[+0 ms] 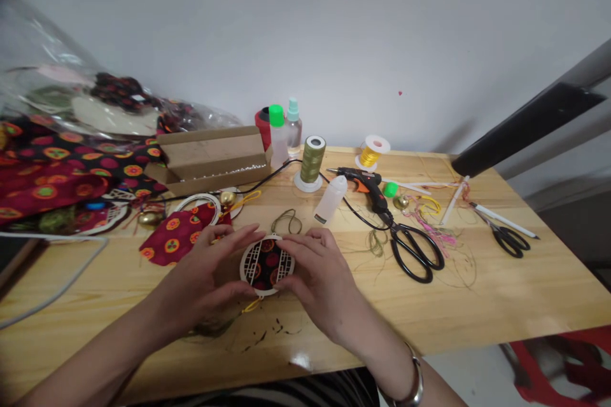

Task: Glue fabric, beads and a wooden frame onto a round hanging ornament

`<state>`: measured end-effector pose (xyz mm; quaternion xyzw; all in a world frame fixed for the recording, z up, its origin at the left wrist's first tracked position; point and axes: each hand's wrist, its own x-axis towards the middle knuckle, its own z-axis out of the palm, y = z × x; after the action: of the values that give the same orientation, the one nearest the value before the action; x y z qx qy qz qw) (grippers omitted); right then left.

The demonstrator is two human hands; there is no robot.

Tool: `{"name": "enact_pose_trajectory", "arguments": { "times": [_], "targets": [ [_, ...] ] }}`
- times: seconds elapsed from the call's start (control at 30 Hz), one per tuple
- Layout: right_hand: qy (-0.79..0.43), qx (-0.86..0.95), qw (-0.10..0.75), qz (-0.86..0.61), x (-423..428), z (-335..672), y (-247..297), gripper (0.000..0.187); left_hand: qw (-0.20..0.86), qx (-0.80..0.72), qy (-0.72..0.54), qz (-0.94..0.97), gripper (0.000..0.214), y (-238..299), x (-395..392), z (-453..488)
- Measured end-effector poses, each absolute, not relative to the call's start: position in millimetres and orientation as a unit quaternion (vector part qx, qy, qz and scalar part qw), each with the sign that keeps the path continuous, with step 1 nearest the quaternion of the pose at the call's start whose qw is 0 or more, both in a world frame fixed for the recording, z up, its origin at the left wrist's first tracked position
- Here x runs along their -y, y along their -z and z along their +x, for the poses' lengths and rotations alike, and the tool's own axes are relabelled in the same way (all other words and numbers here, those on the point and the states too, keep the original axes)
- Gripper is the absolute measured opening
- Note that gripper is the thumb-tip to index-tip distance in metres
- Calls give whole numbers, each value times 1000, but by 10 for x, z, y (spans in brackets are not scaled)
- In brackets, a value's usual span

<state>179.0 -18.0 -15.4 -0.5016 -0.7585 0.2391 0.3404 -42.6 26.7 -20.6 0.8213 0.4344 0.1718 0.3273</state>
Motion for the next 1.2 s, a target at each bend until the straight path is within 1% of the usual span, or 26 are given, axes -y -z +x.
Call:
{"name": "enact_pose_trajectory", "arguments": {
  "times": [0.17,0.47,0.73,1.07,1.2],
  "targets": [
    [-257,750,337,-508,179,1795,148,52,322,-433,-172,824,71,248,-261,-413],
    [-260,751,326,-512,186,1788,125,50,308,-442,-174,824,71,307,-240,-416],
    [-252,770,318,-493,167,1809,141,53,297,-452,-185,821,71,352,-224,-417],
    [-266,761,320,-498,185,1814,175,56,286,-431,-191,834,67,294,-208,-397],
    [-276,756,324,-498,189,1807,171,54,285,-421,-190,840,66,291,-202,-401]
  ]
}}
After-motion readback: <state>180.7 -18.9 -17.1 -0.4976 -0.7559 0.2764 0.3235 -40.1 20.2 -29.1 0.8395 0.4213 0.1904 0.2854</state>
